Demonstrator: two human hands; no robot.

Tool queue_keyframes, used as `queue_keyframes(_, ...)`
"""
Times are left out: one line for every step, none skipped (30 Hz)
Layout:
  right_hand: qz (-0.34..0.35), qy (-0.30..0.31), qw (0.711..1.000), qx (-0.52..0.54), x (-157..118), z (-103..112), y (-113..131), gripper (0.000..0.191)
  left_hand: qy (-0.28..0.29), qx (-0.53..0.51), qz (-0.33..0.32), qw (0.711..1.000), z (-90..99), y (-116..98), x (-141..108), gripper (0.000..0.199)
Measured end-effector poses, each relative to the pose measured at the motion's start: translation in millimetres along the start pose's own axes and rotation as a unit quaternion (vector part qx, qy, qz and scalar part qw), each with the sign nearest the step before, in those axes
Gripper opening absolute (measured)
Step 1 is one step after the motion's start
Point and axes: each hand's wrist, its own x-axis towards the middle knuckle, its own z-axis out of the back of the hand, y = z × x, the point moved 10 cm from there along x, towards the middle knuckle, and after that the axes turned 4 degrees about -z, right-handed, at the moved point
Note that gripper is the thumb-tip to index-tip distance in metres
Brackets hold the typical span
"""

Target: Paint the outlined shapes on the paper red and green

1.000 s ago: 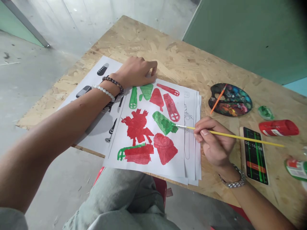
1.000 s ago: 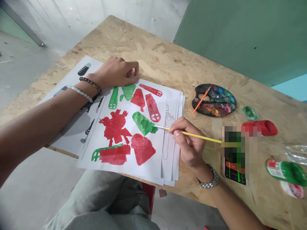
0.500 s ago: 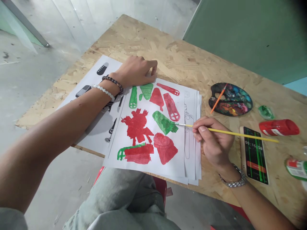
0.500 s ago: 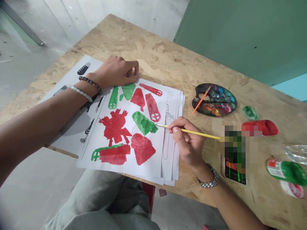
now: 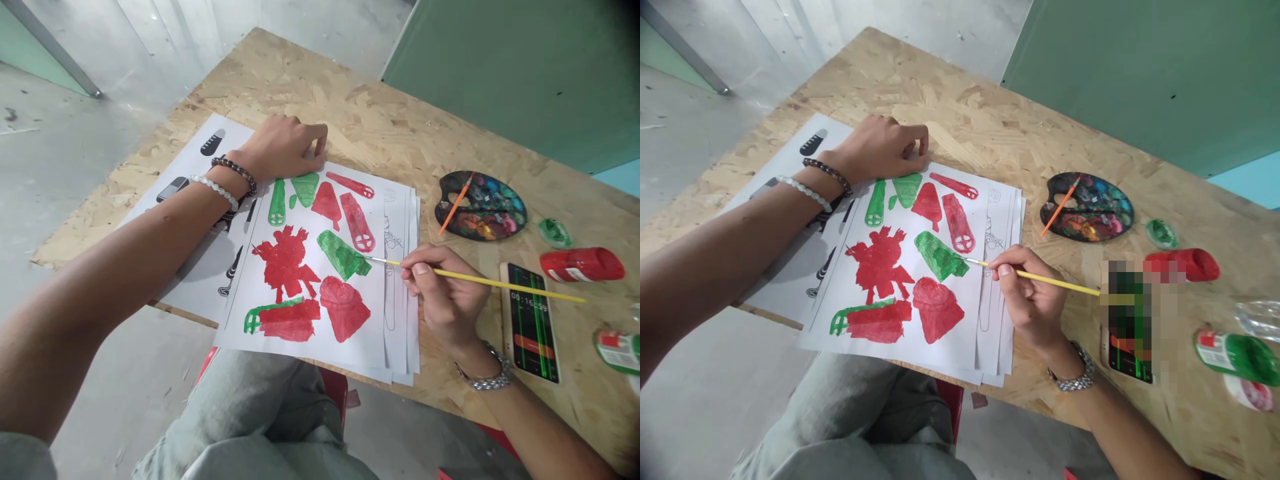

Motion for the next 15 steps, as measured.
queue_keyframes(0.001,-0.001,1.0,-0.001,-0.3,0.5,-0.1,0.017,-0.002,0.001,0.001,1.0,0.3,0.1,-0.1,0.061)
queue_keyframes(0.002,-0.002,1.0,-0.001,-0.5,1.0,-0.2,0.017,-0.003,0.0,0.002,1.0,0.6,0.1,-0.1,0.061)
queue_keyframes(0.003,-0.003,1.0,-0.001,-0.7,1.4,-0.2,0.018,-0.005,-0.001,0.003,1.0,0.9,0.2,-0.1,0.061)
queue_keyframes(0.004,-0.003,1.0,-0.001,-0.9,1.6,-0.1,0.018,-0.007,-0.003,0.004,1.0,1.1,0.2,-0.1,0.061)
queue_keyframes(0.006,-0.004,1.0,-0.002,-1.1,1.9,0.1,0.018,-0.008,-0.003,0.004,1.0,1.3,0.2,-0.1,0.06)
queue_keyframes(0.006,-0.004,1.0,-0.001,-1.2,1.9,0.2,0.018,-0.01,-0.002,0.002,1.0,1.6,-0.1,0.0,0.06)
queue_keyframes(0.006,-0.004,1.0,0.0,-1.2,1.9,0.3,0.018,-0.008,0.0,-0.002,1.0,1.3,-0.7,0.0,0.059)
queue_keyframes(0.004,-0.005,1.0,0.001,-1.3,2.1,0.1,0.018,-0.009,0.004,-0.004,1.0,1.5,-0.8,0.0,0.058)
queue_keyframes(0.003,-0.008,1.0,0.003,-1.3,2.4,0.0,0.017,-0.009,0.009,-0.005,1.0,1.7,-0.6,0.0,0.057)
queue_keyframes(0.003,-0.01,1.0,0.005,-1.4,2.9,0.1,0.017,-0.01,0.013,-0.006,1.0,1.8,-0.5,0.1,0.056)
queue_keyframes(0.002,-0.013,1.0,0.008,-1.5,3.4,0.2,0.017,-0.011,0.016,-0.005,1.0,1.9,0.0,0.1,0.054)
queue_keyframes(0.002,-0.015,1.0,0.01,-1.6,3.8,0.2,0.017,-0.012,0.018,-0.004,1.0,1.7,0.4,0.3,0.053)
queue_keyframes(0.001,-0.016,1.0,0.01,-1.8,4.3,0.1,0.017,-0.012,0.02,-0.005,1.0,1.3,0.4,0.5,0.051)
queue_keyframes(0.0,-0.018,1.0,0.01,-1.9,4.8,-0.2,0.018,-0.013,0.022,-0.007,1.0,0.9,0.0,0.8,0.05)
queue_keyframes(-0.002,-0.02,1.0,0.009,-2.1,5.3,-0.8,0.018,-0.016,0.025,-0.01,1.0,0.7,-0.5,1.2,0.048)
